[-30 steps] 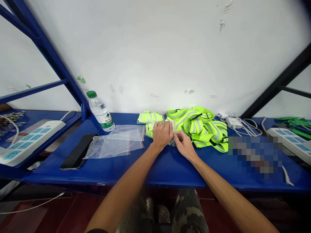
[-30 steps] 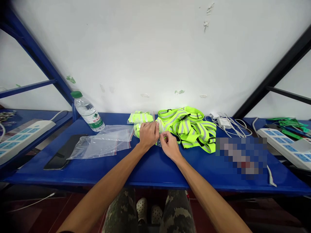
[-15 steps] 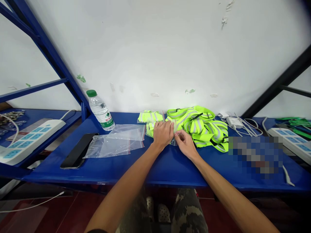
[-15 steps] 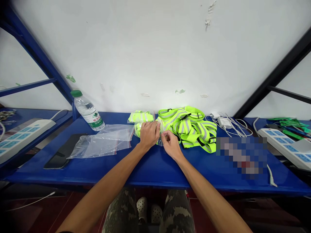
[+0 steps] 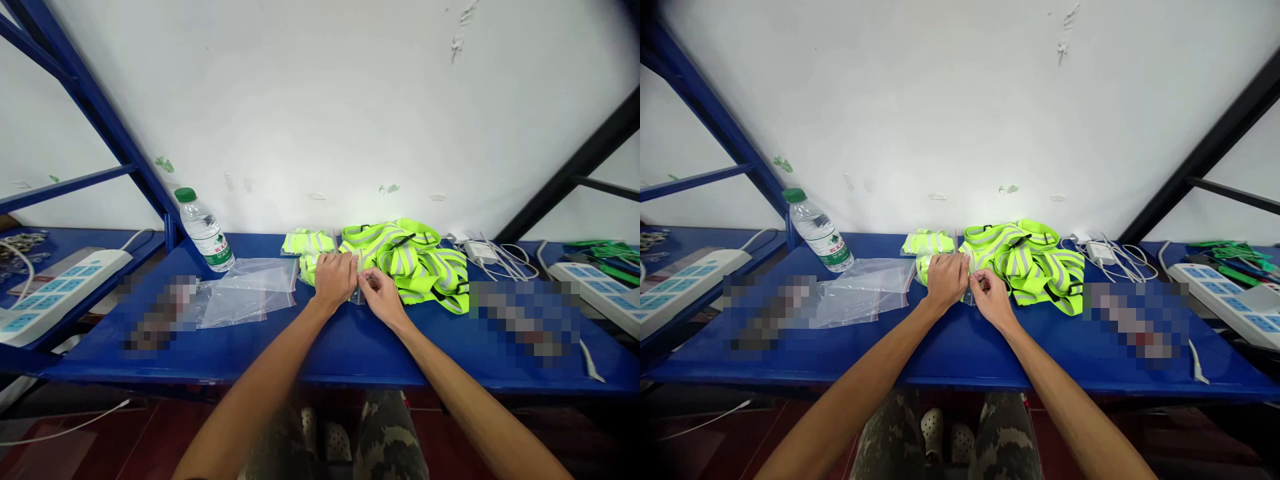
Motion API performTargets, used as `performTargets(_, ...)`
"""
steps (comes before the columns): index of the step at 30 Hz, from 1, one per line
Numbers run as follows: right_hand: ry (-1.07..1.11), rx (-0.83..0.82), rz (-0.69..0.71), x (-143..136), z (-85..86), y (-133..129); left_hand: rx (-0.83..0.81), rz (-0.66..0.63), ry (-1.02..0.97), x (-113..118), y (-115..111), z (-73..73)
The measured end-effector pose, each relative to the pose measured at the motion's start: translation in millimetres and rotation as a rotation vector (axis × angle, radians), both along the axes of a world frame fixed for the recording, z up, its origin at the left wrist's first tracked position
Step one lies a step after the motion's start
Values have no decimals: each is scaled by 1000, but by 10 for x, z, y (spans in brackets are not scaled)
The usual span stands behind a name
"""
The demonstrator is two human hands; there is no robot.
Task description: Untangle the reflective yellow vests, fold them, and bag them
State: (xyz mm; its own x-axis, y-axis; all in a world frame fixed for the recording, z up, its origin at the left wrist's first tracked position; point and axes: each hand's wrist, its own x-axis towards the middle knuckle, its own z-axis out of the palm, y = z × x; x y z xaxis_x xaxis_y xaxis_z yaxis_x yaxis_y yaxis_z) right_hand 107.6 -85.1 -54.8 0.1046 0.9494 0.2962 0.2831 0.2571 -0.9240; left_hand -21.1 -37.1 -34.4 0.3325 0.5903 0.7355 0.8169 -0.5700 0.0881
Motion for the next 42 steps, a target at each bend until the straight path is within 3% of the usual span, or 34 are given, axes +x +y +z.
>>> performTargets(12,6,4,-23,49,-38,37,14,-3,17,7,-24,-6)
performTargets(25,-38,-28,-49,-5,42,27,-3,8,4,19,-39,0)
performTargets(36,-301,208,-26,-20,281,291,-27,61,-79,5,-16,-10)
performTargets(42,-115,176,-31,-17,164,349,-48,47,-90,21,10,-39)
